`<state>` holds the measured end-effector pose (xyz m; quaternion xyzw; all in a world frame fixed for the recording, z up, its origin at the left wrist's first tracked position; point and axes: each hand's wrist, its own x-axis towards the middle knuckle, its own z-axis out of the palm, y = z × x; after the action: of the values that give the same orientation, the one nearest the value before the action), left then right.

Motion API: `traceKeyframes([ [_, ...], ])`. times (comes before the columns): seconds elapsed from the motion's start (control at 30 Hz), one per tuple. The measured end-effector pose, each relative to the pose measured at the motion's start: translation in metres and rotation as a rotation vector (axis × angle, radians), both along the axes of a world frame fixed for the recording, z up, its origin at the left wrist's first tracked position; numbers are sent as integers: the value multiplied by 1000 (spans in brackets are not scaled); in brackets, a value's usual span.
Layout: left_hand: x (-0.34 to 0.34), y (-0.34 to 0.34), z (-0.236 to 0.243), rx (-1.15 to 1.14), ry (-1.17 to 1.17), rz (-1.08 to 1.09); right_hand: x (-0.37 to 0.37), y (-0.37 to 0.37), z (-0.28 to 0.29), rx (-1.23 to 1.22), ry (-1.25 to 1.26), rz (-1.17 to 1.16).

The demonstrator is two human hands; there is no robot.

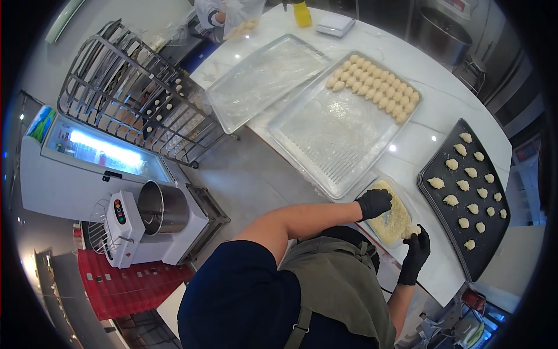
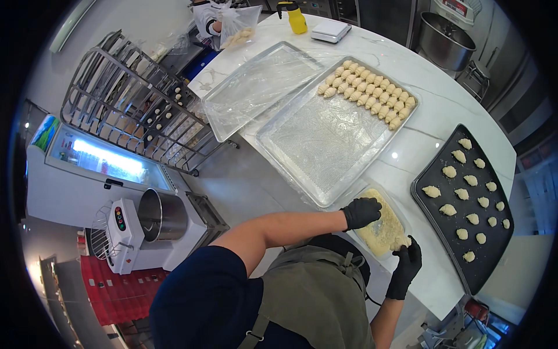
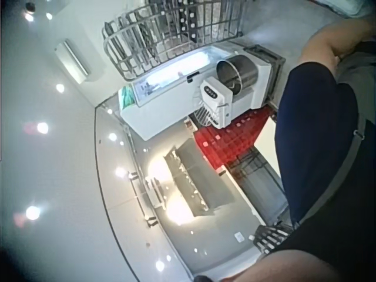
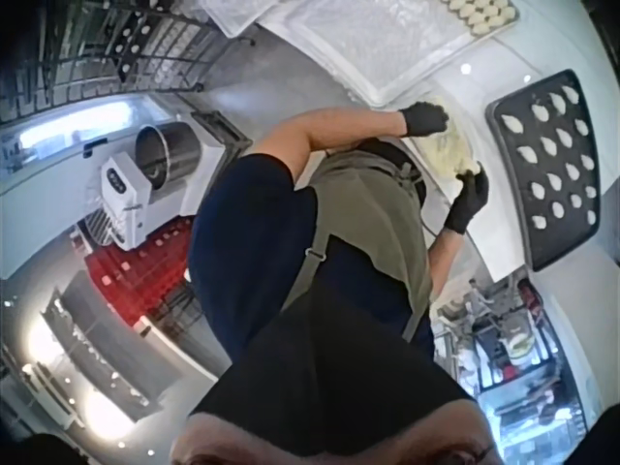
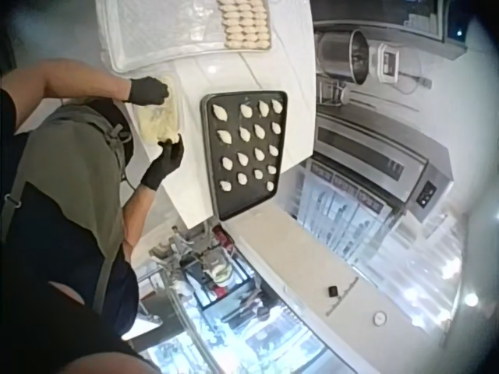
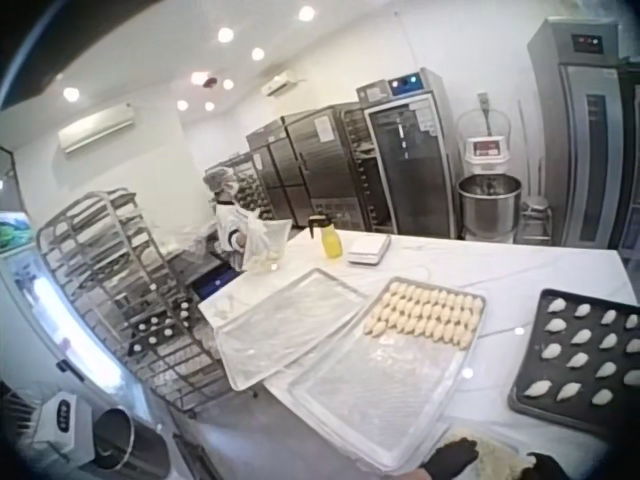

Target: Shaping small pieces of dough and arranging them onto baking trays.

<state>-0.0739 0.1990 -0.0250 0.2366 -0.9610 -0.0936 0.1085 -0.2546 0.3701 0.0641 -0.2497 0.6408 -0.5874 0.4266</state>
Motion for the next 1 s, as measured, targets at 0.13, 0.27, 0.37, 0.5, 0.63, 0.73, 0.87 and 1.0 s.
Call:
traceKeyframes([
  [0.13,-1,0,4,-20,-88,-38,2,6,6,4,-103,18],
  [0.27,8,3,16,286,392,61,5,9,11,-45,-322,12],
  [0.37,6,8,30,177,304,124,9,6,4,-94,-414,-34],
  [0.5,8,14,21,33,172,171,13,5,1,-131,-478,-77],
  [0.63,3,2,14,39,-136,96,18,3,5,-111,-436,-74],
  [0.73,-8,11,-2,282,74,290,6,11,-6,-125,-464,-88],
  [0.87,18,-31,-7,91,57,-195,-8,12,-21,-161,-437,-113],
  [1.0,27,-25,74,543,566,331,-5,15,-3,-170,-492,-187],
])
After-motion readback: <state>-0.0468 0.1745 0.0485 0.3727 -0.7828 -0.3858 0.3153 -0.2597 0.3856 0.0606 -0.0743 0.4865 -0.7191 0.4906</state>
